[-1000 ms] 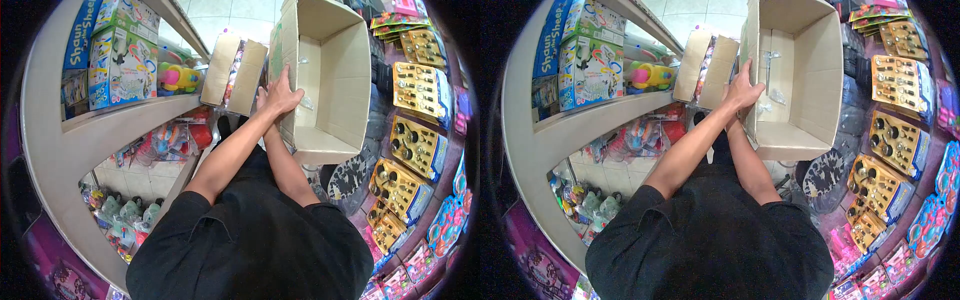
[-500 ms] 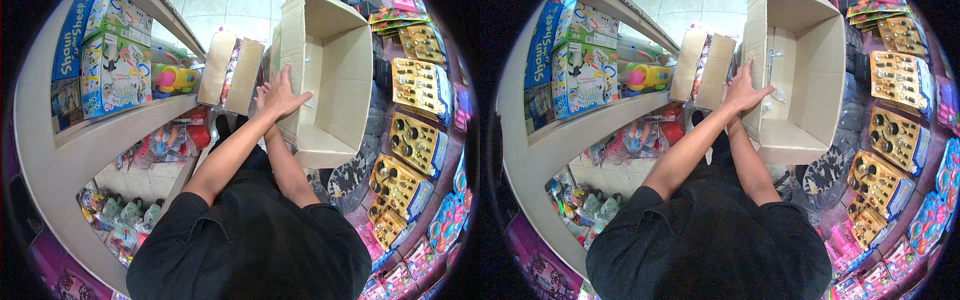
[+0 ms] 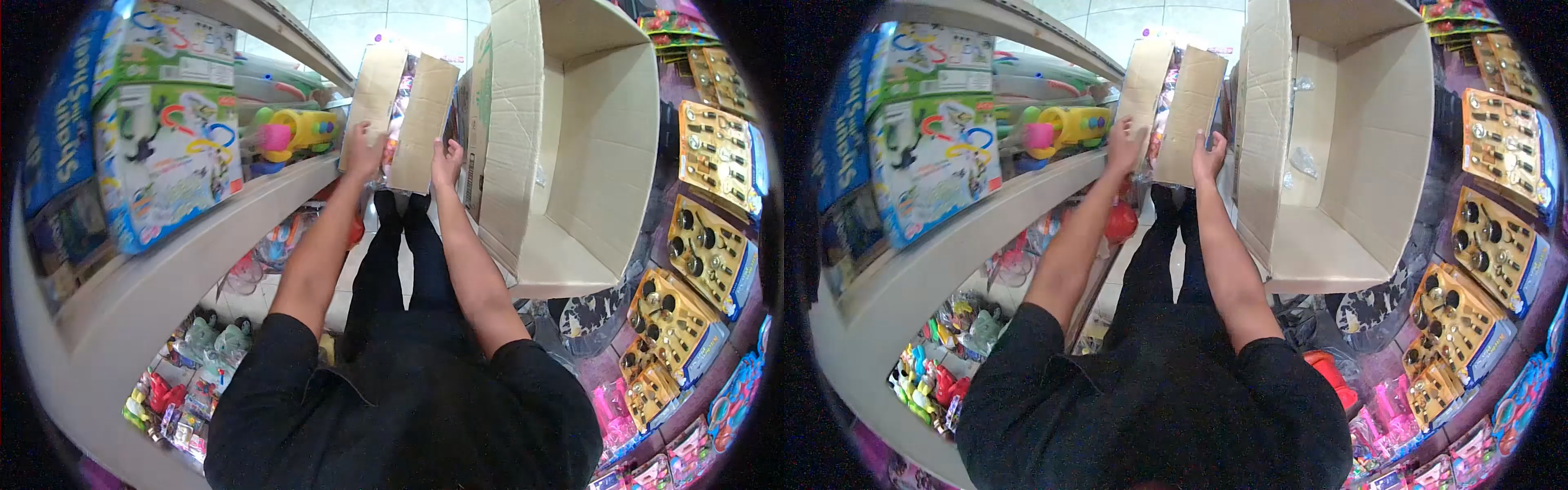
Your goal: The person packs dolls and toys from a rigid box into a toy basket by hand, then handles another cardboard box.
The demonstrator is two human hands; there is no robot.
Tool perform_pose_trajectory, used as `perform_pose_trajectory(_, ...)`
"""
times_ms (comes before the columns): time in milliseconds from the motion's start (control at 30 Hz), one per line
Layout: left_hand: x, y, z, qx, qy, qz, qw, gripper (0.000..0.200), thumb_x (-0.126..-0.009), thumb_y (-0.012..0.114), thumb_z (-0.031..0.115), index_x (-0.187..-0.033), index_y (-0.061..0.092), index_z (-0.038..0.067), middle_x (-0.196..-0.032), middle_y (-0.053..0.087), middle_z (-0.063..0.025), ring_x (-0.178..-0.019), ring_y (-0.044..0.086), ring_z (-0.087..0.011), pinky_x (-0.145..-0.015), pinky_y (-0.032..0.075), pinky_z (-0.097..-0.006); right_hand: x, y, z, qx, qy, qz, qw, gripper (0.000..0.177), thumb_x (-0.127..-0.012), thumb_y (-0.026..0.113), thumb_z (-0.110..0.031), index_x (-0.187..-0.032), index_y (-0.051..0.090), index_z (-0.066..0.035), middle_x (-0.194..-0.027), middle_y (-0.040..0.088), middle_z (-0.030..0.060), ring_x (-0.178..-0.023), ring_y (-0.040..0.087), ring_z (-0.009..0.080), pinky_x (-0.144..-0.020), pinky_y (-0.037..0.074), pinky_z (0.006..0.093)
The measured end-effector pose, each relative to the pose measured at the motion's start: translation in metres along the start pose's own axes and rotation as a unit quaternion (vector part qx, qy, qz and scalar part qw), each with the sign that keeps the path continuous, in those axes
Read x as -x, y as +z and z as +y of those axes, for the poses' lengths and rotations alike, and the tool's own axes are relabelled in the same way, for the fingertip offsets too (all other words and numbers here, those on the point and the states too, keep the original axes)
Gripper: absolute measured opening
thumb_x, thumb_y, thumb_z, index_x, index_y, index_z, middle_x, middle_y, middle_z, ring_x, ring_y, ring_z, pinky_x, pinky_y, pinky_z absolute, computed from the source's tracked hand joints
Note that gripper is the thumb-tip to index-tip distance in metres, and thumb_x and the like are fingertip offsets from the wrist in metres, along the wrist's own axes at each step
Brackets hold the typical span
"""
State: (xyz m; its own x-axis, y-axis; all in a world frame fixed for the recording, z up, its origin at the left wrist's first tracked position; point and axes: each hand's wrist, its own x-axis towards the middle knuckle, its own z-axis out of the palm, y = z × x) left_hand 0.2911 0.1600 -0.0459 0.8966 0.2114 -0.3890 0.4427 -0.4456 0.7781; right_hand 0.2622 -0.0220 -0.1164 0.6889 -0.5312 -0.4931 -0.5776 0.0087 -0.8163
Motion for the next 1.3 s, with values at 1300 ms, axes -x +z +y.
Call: perform_pose_trajectory(1300,0.023,0.021,-0.105,0.044,-0.151,-0.031,0.987,0.071,-0.075,0.08,0.046,-0.124,0.058,0.001,-0.114,0.067,-0.0138,-0.103,0.063,-0.0224,-0.091,0.049,-0.0348,-0.003,-0.043,0.105,0.001,-0.041,-0.152,0.988,0.072,-0.079,0.079,-0.017,-0.138,0.041,-0.001,-0.12,0.06,0.0157,-0.107,0.059,0.023,-0.09,0.049,0.0347)
